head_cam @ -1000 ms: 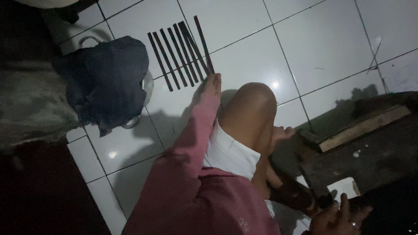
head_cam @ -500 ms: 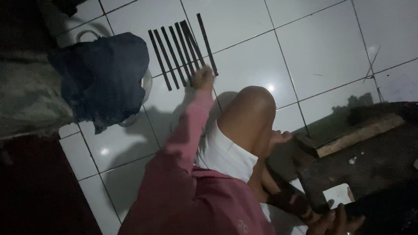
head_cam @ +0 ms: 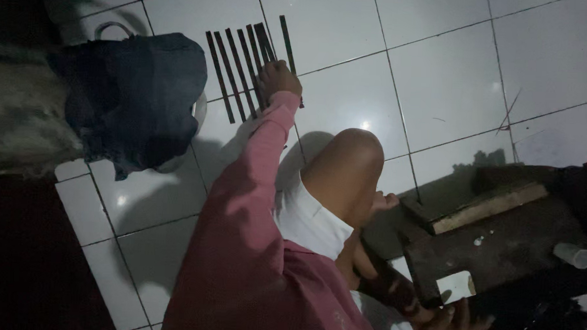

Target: The person sits on the floor and repeatedly rubs thin metal rods against a sharpening stone to sharpen them. They handle the rods one at a time, applying a liquid from a small cup to the stone before sharpening each rod, then placing the finished rods on the floor.

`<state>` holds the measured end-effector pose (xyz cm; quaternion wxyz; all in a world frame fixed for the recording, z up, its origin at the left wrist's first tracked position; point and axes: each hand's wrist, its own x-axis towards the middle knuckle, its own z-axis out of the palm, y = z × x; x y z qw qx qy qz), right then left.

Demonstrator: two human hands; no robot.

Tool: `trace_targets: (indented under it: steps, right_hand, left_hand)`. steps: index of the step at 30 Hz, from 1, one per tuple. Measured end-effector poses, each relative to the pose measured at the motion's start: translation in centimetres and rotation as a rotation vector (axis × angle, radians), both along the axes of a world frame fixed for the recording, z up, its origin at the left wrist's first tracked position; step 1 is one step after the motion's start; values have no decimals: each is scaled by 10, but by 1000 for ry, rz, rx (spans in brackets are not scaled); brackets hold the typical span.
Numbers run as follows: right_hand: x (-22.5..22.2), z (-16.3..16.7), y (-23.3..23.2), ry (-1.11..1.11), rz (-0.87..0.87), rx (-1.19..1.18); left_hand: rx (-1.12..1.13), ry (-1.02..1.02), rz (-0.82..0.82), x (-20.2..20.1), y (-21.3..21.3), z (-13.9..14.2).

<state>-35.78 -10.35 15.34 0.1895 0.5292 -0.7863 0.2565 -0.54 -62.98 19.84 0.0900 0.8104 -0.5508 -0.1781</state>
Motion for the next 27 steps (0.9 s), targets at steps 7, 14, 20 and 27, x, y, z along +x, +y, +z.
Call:
trace_targets:
  steps: [7,14,20,27]
  right_hand:
    - [-10,-1,6,130,187,55]
    - [-17,-1,9,174,271,125]
    - [4,28,-9,232,301,192]
    - [12,35,-2,212,246,312]
  left_hand:
    - [45,52,6,-2,-1,-11]
    - [40,36,11,3,-4,4]
    - [102,80,28,7,-9,15]
    - [35,-29,-60,6,-13,15]
